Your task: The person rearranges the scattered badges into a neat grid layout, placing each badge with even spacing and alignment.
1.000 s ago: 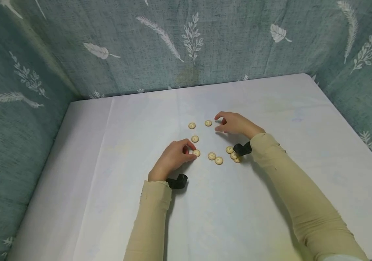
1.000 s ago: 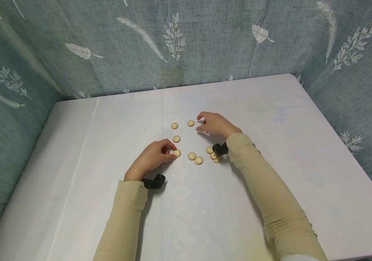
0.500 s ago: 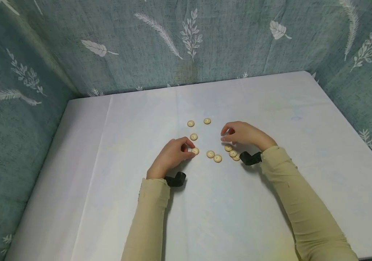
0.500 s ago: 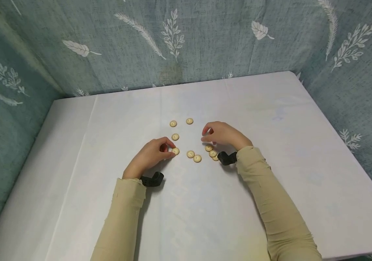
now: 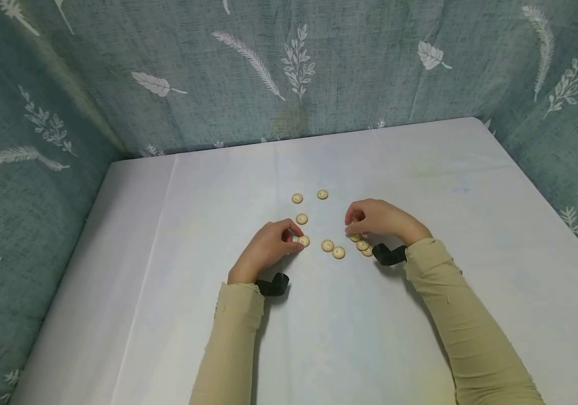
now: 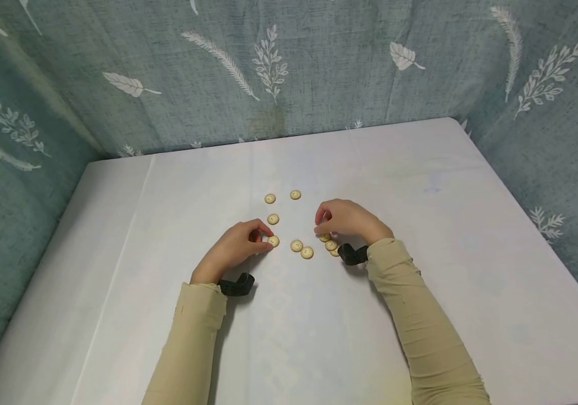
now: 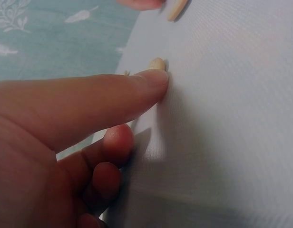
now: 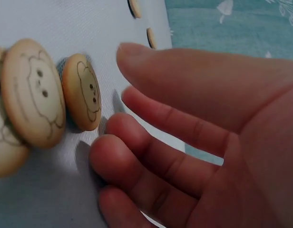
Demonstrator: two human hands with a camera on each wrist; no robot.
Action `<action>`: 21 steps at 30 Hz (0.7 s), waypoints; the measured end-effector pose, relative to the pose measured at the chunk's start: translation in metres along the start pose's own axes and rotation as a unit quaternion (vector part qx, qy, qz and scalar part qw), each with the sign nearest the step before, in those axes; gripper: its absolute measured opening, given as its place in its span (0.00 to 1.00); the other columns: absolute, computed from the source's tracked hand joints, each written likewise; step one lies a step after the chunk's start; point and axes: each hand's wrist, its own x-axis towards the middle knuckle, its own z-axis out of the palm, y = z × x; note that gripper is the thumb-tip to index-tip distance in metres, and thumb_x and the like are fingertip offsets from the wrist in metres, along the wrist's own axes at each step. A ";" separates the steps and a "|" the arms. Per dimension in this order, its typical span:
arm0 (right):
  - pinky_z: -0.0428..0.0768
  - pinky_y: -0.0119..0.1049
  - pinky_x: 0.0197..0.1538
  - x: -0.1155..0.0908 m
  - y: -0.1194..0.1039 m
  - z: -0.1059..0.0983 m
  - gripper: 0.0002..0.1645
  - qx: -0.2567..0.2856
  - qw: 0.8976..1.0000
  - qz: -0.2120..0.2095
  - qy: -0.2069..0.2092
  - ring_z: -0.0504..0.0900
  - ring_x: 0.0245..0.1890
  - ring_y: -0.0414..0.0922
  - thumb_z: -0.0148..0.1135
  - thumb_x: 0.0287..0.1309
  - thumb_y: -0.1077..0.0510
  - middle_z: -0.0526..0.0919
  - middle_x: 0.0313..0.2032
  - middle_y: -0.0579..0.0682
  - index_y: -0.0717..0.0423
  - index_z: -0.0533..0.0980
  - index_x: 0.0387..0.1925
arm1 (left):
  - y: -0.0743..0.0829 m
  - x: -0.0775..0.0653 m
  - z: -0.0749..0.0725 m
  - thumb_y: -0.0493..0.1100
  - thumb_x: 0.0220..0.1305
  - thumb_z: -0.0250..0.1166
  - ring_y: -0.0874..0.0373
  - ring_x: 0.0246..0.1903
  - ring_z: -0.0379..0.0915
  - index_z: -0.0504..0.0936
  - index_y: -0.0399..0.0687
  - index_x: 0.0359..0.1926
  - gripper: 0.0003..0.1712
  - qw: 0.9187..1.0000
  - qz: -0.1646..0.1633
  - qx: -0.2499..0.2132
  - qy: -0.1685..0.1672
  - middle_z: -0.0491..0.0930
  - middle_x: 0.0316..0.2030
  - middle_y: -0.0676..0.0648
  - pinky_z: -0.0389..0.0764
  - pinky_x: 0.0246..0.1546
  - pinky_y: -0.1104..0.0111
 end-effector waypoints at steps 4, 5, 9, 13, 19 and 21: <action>0.69 0.38 0.35 -0.001 -0.002 0.003 0.13 0.001 1.000 -0.021 -0.019 0.71 0.28 0.44 0.63 0.50 0.53 0.73 0.25 0.48 0.54 0.74 0.37 | 0.000 -0.001 0.000 0.46 0.53 0.65 0.57 0.25 0.65 0.77 0.55 0.37 0.10 1.000 0.000 0.003 -0.002 0.71 0.24 0.50 0.65 0.28 0.67; 0.69 0.38 0.35 -0.001 -0.003 0.004 0.13 -0.001 0.999 -0.027 -0.023 0.71 0.28 0.43 0.63 0.50 0.54 0.73 0.25 0.48 0.53 0.74 0.37 | 0.000 -0.002 0.000 0.46 0.53 0.65 0.57 0.25 0.65 0.77 0.55 0.37 0.10 1.000 0.000 0.002 -0.002 0.71 0.24 0.50 0.65 0.28 0.67; 0.68 0.37 0.33 0.001 -0.006 0.007 0.13 -0.013 0.998 -0.049 -0.028 0.70 0.27 0.43 0.64 0.50 0.53 0.72 0.25 0.47 0.52 0.74 0.37 | 0.001 -0.002 -0.001 0.46 0.52 0.66 0.57 0.26 0.65 0.77 0.55 0.37 0.10 1.000 0.002 -0.002 0.004 0.71 0.24 0.49 0.65 0.28 0.67; 0.67 0.36 0.32 0.002 -0.010 0.009 0.14 -0.022 0.998 -0.052 -0.035 0.69 0.27 0.42 0.64 0.49 0.52 0.71 0.25 0.47 0.52 0.74 0.37 | 0.000 -0.001 -0.001 0.46 0.52 0.66 0.56 0.26 0.66 0.77 0.55 0.37 0.10 1.000 0.001 -0.002 0.004 0.71 0.24 0.49 0.66 0.28 0.67; 0.68 0.36 0.31 0.004 -0.016 0.015 0.13 -0.043 0.997 -0.043 -0.039 0.70 0.26 0.42 0.64 0.50 0.51 0.72 0.26 0.46 0.49 0.75 0.38 | -0.001 0.001 0.000 0.46 0.52 0.66 0.57 0.25 0.66 0.77 0.55 0.37 0.10 1.000 0.006 0.003 0.006 0.71 0.23 0.49 0.66 0.28 0.67; 0.68 0.35 0.31 0.005 -0.019 0.017 0.13 -0.049 0.997 -0.044 -0.038 0.70 0.27 0.42 0.64 0.50 0.51 0.73 0.26 0.46 0.49 0.75 0.38 | -0.001 0.001 0.001 0.46 0.52 0.66 0.57 0.25 0.66 0.77 0.55 0.37 0.10 1.000 0.006 0.005 0.006 0.71 0.23 0.49 0.66 0.27 0.67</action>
